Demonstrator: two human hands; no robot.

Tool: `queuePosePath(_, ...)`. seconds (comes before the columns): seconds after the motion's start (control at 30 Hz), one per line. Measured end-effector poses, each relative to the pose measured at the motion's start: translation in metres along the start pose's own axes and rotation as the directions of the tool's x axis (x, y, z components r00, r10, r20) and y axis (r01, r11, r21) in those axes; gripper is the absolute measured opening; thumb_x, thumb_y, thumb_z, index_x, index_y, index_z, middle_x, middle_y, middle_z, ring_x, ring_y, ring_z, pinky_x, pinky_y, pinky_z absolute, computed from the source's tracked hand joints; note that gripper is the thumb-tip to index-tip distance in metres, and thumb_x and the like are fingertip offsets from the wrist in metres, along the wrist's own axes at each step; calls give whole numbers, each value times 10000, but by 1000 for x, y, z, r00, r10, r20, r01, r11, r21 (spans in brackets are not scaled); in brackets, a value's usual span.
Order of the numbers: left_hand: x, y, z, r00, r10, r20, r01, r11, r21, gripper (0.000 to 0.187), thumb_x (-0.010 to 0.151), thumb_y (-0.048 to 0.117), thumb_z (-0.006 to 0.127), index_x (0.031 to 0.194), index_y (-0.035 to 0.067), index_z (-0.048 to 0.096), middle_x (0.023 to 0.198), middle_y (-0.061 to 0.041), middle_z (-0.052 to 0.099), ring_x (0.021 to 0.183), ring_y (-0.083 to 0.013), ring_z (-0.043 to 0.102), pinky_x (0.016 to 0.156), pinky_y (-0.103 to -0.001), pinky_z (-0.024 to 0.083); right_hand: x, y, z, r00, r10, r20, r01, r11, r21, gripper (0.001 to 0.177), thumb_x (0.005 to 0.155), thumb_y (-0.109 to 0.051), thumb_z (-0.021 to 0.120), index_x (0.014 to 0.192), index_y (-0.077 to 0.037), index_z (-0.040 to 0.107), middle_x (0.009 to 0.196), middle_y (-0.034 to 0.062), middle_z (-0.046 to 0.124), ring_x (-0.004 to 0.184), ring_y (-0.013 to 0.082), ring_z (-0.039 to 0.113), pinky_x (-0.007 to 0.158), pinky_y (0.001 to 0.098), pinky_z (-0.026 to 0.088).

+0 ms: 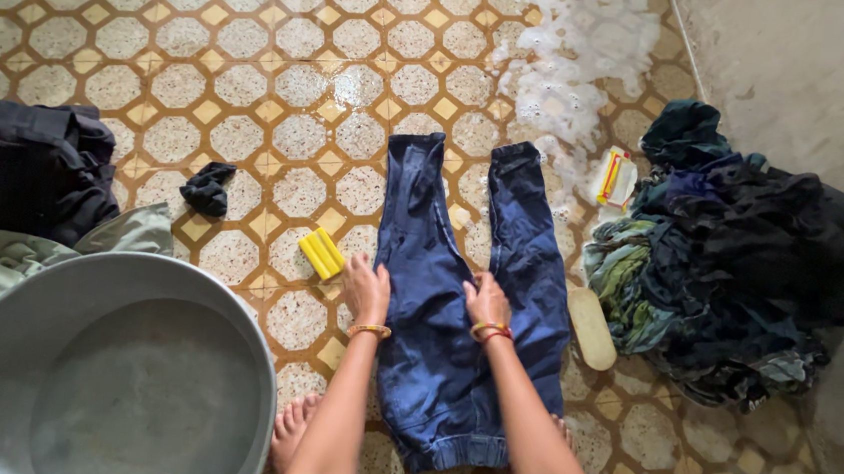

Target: The person washes blue trousers by hand on a tiled floor, using a bar of soap and a scrubbing brush, then rinses them in a metal bowl of water.

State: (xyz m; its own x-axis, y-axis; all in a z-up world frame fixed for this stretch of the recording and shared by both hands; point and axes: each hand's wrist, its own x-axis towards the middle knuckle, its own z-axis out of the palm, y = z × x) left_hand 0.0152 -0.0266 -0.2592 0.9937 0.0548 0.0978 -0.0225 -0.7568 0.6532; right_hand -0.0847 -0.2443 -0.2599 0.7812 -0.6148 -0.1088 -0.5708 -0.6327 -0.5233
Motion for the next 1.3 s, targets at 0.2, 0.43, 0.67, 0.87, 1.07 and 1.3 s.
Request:
queuePosePath(0.2, 8, 98, 7, 925, 378, 22, -373, 899, 229, 469, 926, 329, 661, 1319, 92, 566, 1407, -119, 546, 1420, -303, 420, 1192, -634, 269, 25, 16, -65, 916, -181, -358, 147, 982, -120, 264, 975, -326, 660, 1138, -125, 711, 1151, 105, 695, 1121, 330, 624, 962, 450, 501)
queuePosePath(0.43, -40, 94, 67, 943, 279, 181, -321, 907, 272, 832, 900, 685, 528, 1584, 243, 357, 1697, -173, 164, 1525, -531, 100, 1146, -753, 84, 40, 56, -62, 956, -216, -197, 138, 928, -347, 552, 892, -539, 638, 1395, -313, 613, 1614, 122, 370, 1481, 443, 263, 1148, 676, 219)
queuePosePath(0.67, 57, 43, 96, 945, 236, 225, -308, 873, 378, 862, 910, 788, 404, 1616, 298, 334, 1708, -172, 115, 1526, -539, 30, 1120, -797, 37, 60, 62, -38, 995, -64, 74, 83, 953, -291, 744, 877, -662, 589, 1544, -379, 417, 1705, 125, 132, 1543, 463, 24, 1134, 764, -2)
queuePosePath(0.87, 139, 19, 75, 932, 266, 247, -343, 869, 356, 887, 855, 802, 446, 1588, 313, 342, 1694, -149, 93, 1513, -518, 26, 1121, -781, 27, 99, -21, 2, 994, -79, 72, 99, 938, -333, 950, 848, -781, 523, 1609, -276, 264, 1674, 198, 3, 1504, 476, -98, 1078, 797, -61)
queuePosePath(1.07, 124, 72, 69, 957, 193, 216, -257, 910, 324, 469, 991, 517, 608, 1209, 102, 619, 1302, -158, 593, 1285, -364, 528, 1108, -529, 445, 136, 13, -22, 996, 71, 61, -79, 988, 132, 621, 879, -663, 608, 1315, -230, 694, 1419, 128, 724, 1338, 317, 658, 1135, 447, 528)
queuePosePath(1.3, 92, 125, 159, 843, 259, 471, -207, 965, -161, 382, 814, 373, 734, 1058, 85, 677, 974, -224, 741, 919, -418, 703, 813, -506, 554, 175, 100, 1, 980, -34, -196, 83, 965, 247, 480, 831, -420, 817, 1034, -20, 647, 904, 138, 689, 844, 293, 665, 742, 423, 539)
